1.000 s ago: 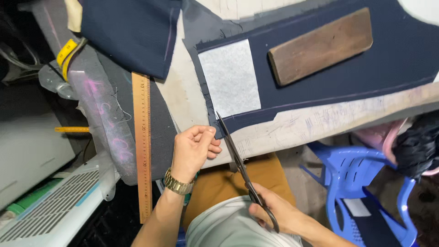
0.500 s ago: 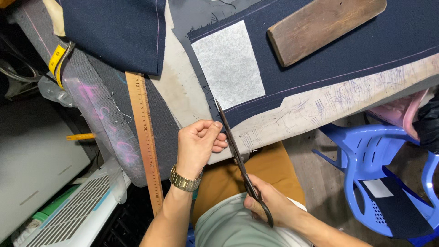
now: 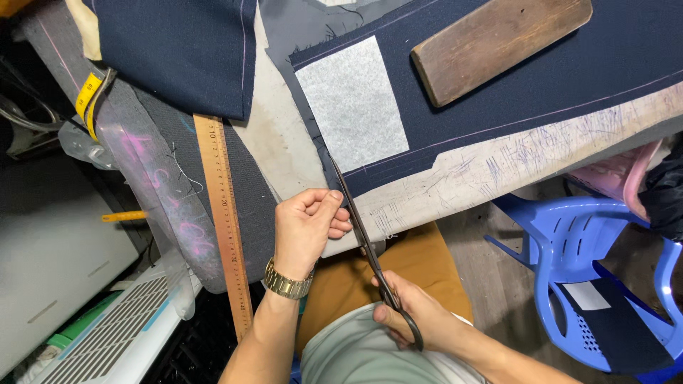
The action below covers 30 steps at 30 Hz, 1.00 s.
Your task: The person cuts a dark blue fabric along the edge of a white template using shears and then marks lines on the fabric using a pink chalk and a wooden ruler.
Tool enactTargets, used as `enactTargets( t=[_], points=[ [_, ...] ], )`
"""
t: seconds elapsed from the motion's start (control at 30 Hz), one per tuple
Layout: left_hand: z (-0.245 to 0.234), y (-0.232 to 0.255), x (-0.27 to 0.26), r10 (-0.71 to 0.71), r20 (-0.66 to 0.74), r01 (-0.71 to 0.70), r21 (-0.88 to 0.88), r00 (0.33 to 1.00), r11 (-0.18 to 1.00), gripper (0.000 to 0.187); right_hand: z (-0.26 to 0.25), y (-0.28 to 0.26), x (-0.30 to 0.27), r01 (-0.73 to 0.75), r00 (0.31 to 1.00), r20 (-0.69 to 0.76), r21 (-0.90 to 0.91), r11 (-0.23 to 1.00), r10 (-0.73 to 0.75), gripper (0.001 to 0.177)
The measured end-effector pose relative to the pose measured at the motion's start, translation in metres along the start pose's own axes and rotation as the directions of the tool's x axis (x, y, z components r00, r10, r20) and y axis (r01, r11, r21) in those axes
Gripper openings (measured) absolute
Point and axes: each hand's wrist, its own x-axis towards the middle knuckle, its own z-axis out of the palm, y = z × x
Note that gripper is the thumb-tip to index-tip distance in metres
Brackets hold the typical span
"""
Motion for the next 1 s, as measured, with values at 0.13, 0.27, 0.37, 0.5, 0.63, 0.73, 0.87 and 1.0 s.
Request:
enactTargets(
  t=[0.13,0.27,0.37,0.5,0.63,0.73,0.87,1.0],
  points=[
    [0.000,-0.004,0.002,0.017,0.000,-0.017,-0.013,1.000,1.000,0.018,-0.009,-0.016,-0.001,0.056,0.998,0.017,-0.179,0.982,-0.054,0.080],
    [-0.002,-0.006,0.002,0.040,0.018,-0.040,-0.021,0.999,0.999,0.016,-0.013,-0.022,0.015,0.213,0.974,0.083,-0.043,0.976,-0.209,0.076],
    [-0.003,-0.007,0.001,0.051,0.027,-0.051,-0.015,0.998,0.999,0.017,-0.011,-0.050,0.020,0.195,0.980,0.057,-0.089,0.977,-0.190,0.079],
    [-0.003,-0.010,0.003,0.056,0.022,-0.055,-0.031,0.998,0.998,0.018,-0.009,-0.070,0.021,0.085,0.996,-0.007,-0.248,0.965,-0.090,0.088],
    [-0.004,-0.006,0.000,0.094,0.029,-0.093,-0.010,0.995,0.996,0.019,-0.008,-0.076,0.019,0.003,1.000,-0.030,-0.208,0.978,-0.010,0.085],
    [-0.004,0.003,-0.006,0.105,0.030,-0.106,0.048,0.994,0.993,0.018,-0.012,-0.085,0.015,-0.032,0.999,-0.032,-0.310,0.950,0.023,0.093],
    [-0.006,0.003,-0.006,0.110,0.029,-0.110,0.024,0.994,0.994,0.022,-0.014,-0.089,0.020,0.091,0.996,0.032,-0.195,0.976,-0.087,0.090],
    [-0.006,-0.006,-0.002,0.154,0.024,-0.152,-0.059,0.988,0.987,0.017,-0.022,-0.074,0.040,0.279,0.958,0.073,-0.023,0.960,-0.276,0.064]
  ],
)
